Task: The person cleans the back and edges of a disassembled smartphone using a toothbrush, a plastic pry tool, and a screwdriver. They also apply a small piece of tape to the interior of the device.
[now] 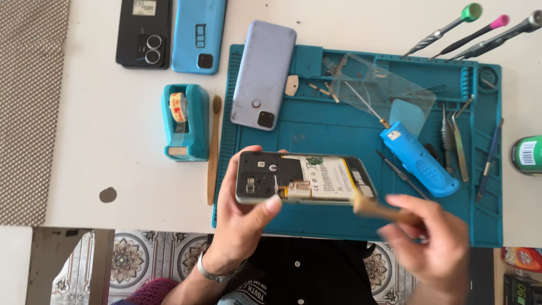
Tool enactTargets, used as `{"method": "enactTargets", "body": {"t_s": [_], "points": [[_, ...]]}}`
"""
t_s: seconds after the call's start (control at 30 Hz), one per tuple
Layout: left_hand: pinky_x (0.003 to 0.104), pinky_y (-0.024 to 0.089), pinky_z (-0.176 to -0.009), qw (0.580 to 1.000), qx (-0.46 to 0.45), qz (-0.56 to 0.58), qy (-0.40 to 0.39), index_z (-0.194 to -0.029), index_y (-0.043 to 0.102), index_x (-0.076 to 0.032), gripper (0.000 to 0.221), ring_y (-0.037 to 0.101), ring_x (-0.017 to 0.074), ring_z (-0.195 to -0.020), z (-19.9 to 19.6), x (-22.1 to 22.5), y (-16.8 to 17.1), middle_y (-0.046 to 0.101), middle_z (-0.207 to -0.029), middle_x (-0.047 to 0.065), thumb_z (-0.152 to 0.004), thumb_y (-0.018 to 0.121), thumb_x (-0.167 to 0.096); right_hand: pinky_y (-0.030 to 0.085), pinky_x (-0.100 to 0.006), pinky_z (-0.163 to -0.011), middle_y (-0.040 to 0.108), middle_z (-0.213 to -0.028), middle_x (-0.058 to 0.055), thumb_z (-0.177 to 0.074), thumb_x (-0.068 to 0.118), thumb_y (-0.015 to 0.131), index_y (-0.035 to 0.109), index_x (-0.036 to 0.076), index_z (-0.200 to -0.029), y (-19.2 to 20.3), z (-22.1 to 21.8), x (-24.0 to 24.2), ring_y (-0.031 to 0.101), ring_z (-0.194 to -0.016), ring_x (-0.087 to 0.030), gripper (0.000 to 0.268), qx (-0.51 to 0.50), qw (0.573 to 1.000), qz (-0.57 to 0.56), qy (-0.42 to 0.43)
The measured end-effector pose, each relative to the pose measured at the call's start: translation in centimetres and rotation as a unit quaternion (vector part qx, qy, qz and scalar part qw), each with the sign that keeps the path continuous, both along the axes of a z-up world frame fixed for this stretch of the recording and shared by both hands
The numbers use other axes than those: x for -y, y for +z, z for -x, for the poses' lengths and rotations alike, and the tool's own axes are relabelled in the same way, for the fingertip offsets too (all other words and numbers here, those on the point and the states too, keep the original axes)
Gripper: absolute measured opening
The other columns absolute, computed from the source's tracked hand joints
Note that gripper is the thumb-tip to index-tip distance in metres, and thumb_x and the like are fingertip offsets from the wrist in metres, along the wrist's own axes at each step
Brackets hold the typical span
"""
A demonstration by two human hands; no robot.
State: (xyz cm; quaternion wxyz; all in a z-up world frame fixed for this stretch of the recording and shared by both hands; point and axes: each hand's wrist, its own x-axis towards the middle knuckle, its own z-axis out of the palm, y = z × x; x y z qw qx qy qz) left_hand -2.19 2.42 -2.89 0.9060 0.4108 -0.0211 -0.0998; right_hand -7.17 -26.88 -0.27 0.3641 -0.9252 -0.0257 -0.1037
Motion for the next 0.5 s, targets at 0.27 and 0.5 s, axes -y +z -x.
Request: {"method": "enactTargets", "body": {"t_s": [0.27,0.5], "points": [[0.031,0.062,-0.071,0.993,0.068,-0.077,-0.051,-0.12,0.046,0.0,0.036,0.074,0.0217,-0.082,0.3,-0.3,-0.5,0.069,-0.103,0.018,-0.102,0.072,-0.018,0.044,-0.022,-0.057,0.067,-0.093,-0.007,-0.096,0.011,0.076,0.057,0.007,-0.124,0.2,-2.6,-4.4,0.058,-0.071,-0.004,0.034,0.195,0.962,-0.172,0.088],[0.022,0.054,-0.049,0.951,0.066,-0.295,0.068,-0.117,0.061,0.004,0.031,0.071,0.0126,-0.056,-0.2,0.5,3.3,0.078,-0.089,0.011,-0.108,0.045,-0.02,0.035,-0.019,-0.053,0.064,-0.08,0.005,-0.103,0.014,0.059,0.046,0.011,-0.138,1.5,-3.0,-7.0,0.048,-0.059,0.003,0.037,0.03,0.972,-0.232,-0.019]]}}
